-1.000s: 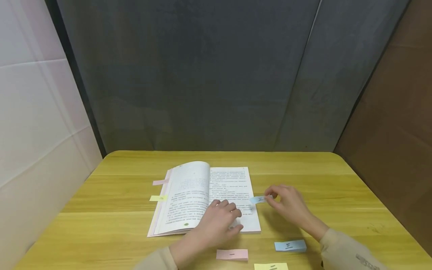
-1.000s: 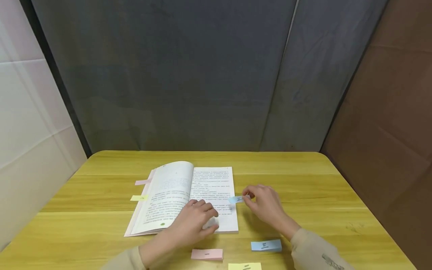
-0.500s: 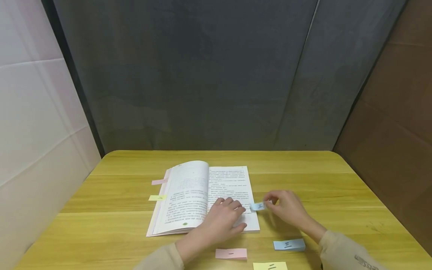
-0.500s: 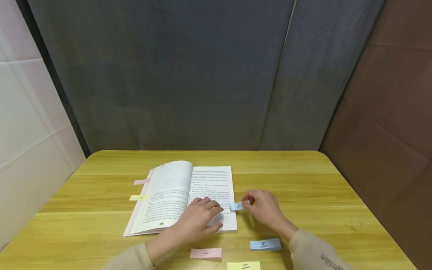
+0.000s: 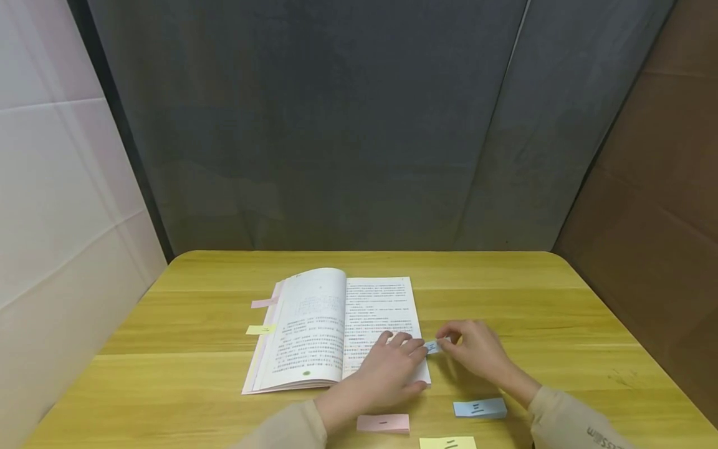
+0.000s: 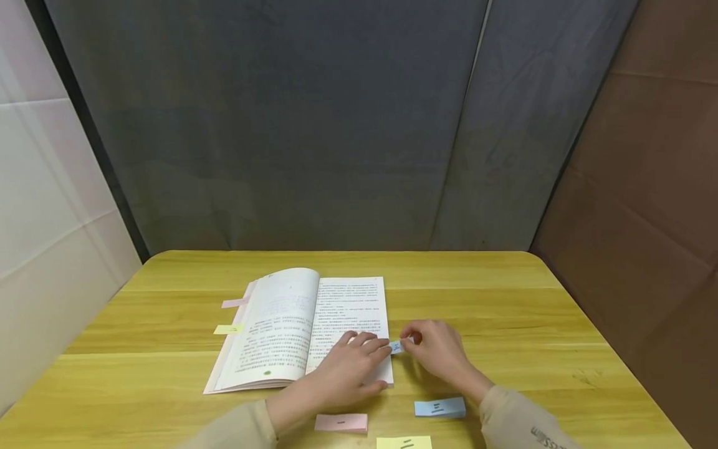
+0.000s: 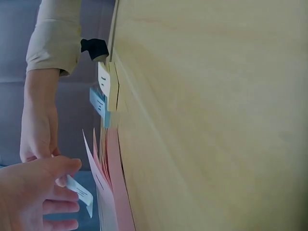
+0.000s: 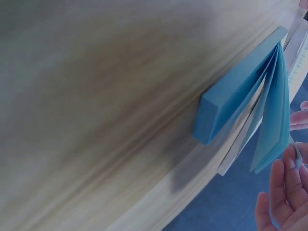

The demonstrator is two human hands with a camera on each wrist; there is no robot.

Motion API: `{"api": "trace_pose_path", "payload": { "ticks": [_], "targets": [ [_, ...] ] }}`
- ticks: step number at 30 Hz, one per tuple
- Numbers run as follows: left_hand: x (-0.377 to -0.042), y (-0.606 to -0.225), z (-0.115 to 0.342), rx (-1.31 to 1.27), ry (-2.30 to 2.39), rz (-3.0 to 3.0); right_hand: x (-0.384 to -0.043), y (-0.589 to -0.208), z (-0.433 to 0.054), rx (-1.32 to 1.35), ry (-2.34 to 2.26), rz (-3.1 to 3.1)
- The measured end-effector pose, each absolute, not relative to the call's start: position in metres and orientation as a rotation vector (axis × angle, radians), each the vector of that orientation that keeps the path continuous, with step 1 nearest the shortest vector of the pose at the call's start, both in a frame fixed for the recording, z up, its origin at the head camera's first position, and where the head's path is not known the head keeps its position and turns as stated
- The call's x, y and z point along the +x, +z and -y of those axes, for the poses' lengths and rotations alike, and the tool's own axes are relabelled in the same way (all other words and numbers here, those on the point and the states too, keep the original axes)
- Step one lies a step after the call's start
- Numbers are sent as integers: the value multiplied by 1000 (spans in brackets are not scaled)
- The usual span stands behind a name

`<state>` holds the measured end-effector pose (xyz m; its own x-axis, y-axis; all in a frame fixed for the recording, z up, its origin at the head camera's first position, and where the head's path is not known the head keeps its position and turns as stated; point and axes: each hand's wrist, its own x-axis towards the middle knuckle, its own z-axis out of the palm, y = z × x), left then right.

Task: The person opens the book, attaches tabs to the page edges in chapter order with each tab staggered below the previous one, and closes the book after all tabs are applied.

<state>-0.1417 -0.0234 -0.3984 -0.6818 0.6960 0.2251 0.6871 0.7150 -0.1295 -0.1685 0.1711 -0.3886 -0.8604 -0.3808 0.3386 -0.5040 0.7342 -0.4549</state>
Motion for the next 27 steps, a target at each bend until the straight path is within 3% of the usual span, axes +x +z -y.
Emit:
{"api": "trace_pose_path", "payload": {
  "ticks": [27],
  "targets": [
    [-147, -405, 29, -1095, 102, 2792, -180, -399, -180, 678, 696, 2827]
  ]
}}
